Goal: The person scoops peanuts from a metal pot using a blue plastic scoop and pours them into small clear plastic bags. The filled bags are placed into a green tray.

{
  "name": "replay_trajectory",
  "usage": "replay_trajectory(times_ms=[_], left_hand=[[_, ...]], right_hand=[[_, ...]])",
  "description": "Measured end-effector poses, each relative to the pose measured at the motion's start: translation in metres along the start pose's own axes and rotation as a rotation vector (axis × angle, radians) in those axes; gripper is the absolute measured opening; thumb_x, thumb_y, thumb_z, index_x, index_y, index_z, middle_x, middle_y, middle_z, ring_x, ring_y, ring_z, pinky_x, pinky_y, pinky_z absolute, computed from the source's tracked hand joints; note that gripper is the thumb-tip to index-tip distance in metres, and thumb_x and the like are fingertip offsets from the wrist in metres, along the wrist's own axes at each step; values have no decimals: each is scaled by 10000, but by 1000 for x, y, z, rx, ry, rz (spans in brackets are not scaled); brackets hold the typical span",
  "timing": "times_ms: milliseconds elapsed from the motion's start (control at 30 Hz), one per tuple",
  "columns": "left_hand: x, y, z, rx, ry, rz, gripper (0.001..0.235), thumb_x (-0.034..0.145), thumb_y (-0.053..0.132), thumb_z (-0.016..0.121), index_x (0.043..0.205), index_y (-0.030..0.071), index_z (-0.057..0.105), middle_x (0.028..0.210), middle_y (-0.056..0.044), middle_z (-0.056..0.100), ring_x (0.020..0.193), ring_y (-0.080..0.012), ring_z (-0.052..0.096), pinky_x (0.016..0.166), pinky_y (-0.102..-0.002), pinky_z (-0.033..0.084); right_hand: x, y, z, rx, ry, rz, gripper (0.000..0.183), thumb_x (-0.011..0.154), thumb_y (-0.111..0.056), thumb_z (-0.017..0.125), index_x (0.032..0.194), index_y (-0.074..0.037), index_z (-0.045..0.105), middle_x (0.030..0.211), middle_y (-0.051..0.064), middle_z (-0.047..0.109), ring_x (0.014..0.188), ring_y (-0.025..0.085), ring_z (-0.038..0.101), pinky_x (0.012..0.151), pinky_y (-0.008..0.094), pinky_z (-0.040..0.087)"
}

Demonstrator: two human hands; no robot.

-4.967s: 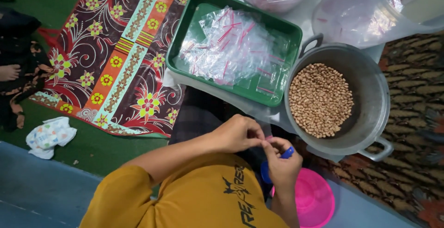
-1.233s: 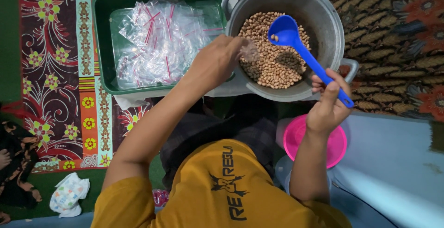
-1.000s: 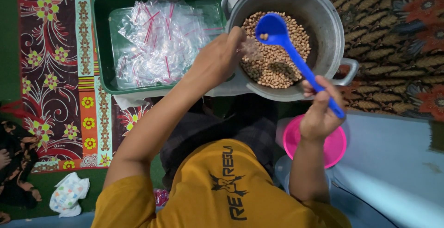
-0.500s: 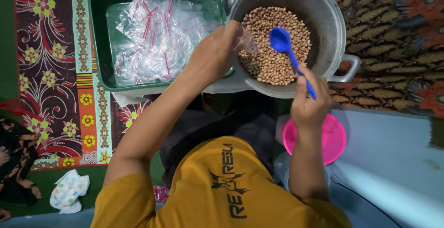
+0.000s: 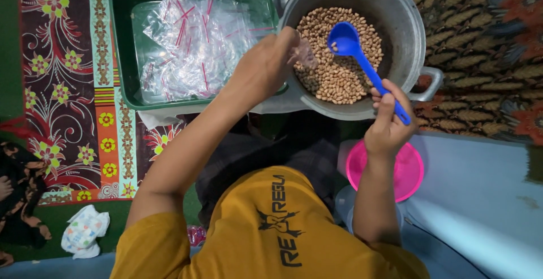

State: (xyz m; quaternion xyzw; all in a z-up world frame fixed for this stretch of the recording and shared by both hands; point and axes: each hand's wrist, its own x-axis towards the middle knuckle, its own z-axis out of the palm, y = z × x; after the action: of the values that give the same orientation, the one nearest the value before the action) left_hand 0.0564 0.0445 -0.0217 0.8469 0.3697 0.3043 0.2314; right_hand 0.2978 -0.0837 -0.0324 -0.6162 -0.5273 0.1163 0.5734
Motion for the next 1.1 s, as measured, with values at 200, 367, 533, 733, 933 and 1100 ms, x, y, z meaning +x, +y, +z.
replay_trajectory(times_ms=[200,367,533,733,933,1100], left_hand=[[0,1,1,17,-33,-43,303,971,22,637,1108,84,374,824,-223,570,721,-422,544,496,-496,378],[0,1,0,16,-27,-28,315,966,8,641,1096,84,364,808,-222,559,704,-418,527,494,-493,371],[-2,3,-1,13,-28,-18,341,958,-5,650,1096,88,352,818,-211,563,707,-403,530,492,-482,375],[0,0,4,21,-33,-40,337,951,16,660,1091,94,363,815,-212,582,716,-411,548,491,-498,404],[1,4,1,32,-83,-82,308,991,55,642,1100,97,357,832,-217,563,708,-408,514,495,-491,378],[4,5,3,41,-53,-39,378,982,32,681,1066,99,318,782,-184,537,647,-375,485,478,-460,338]], right_hand=[[-1,4,-2,-7,8,-54,384,1139,-234,504,1241,106,650,1019,244,719,934,298,732,830,373,600],[-3,6,-2,-6,20,-66,368,1137,-209,507,1244,115,646,1038,251,716,954,310,738,821,364,596],[-4,6,-2,25,36,-44,386,1136,-231,510,1249,114,641,1026,257,717,941,301,727,840,365,593],[-3,5,-3,36,55,-34,388,1134,-236,510,1249,110,642,994,245,721,901,282,710,842,366,596],[-5,0,-7,128,69,21,407,1123,-276,533,1260,96,626,1003,247,715,887,279,693,797,330,570],[-13,-13,-7,212,73,-53,426,1118,-306,547,1253,93,611,978,266,700,866,315,706,768,348,577]])
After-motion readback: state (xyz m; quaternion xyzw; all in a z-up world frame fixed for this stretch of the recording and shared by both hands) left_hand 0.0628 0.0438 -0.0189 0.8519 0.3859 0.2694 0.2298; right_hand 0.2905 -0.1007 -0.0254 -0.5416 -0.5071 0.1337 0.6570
